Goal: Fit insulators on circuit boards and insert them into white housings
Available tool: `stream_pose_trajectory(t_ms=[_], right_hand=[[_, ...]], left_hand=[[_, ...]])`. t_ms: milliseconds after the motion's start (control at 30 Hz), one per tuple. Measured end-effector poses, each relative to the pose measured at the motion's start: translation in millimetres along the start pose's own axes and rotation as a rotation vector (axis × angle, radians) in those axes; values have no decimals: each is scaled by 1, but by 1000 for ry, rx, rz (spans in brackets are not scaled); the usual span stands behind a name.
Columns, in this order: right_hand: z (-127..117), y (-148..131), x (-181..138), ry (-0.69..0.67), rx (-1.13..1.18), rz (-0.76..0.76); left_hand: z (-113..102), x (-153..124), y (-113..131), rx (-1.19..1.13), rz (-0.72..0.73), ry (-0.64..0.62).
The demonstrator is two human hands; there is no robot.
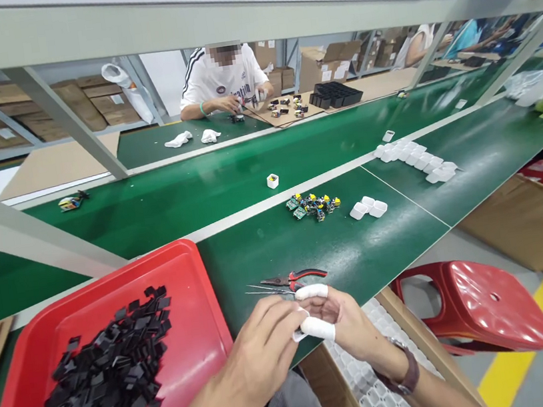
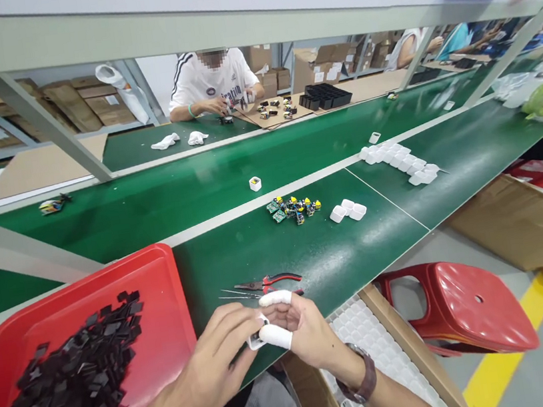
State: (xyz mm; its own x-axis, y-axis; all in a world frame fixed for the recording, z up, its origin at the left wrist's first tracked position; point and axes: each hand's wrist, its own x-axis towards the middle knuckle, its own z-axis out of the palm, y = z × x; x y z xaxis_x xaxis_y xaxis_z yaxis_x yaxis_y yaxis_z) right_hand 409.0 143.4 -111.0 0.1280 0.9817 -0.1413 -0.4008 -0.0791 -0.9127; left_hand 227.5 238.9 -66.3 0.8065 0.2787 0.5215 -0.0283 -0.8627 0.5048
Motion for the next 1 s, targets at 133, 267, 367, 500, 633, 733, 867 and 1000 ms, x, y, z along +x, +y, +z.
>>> stream_pose_trajectory(t_ms=[133, 267, 367, 500, 633, 733, 867, 1000], right_hand=[[-20, 0, 1, 57, -160, -59], [-49, -1, 0, 283, -390, -203], [-59, -1, -3, 305, -454, -243], [-59, -1, -4, 305, -520, -274], [-58, -3, -6, 324, -649, -354], [-61, -2, -7, 353, -718, -398], [-69, 3, -7, 362, -748, -404], [-74, 9, -9, 350, -762, -397]], left_hand=[[4, -8, -9, 159, -53, -128], [12, -17, -17, 230, -121, -243], [24, -22, -14, 305, -85, -345], [38, -18, -14, 189, -204, -422], [27, 6, -27, -693, -800, -277], [13, 24, -40, -1109, -1106, -143], [6, 30, -49, -1185, -1213, -48], [12, 28, -44, -1122, -1225, -33]])
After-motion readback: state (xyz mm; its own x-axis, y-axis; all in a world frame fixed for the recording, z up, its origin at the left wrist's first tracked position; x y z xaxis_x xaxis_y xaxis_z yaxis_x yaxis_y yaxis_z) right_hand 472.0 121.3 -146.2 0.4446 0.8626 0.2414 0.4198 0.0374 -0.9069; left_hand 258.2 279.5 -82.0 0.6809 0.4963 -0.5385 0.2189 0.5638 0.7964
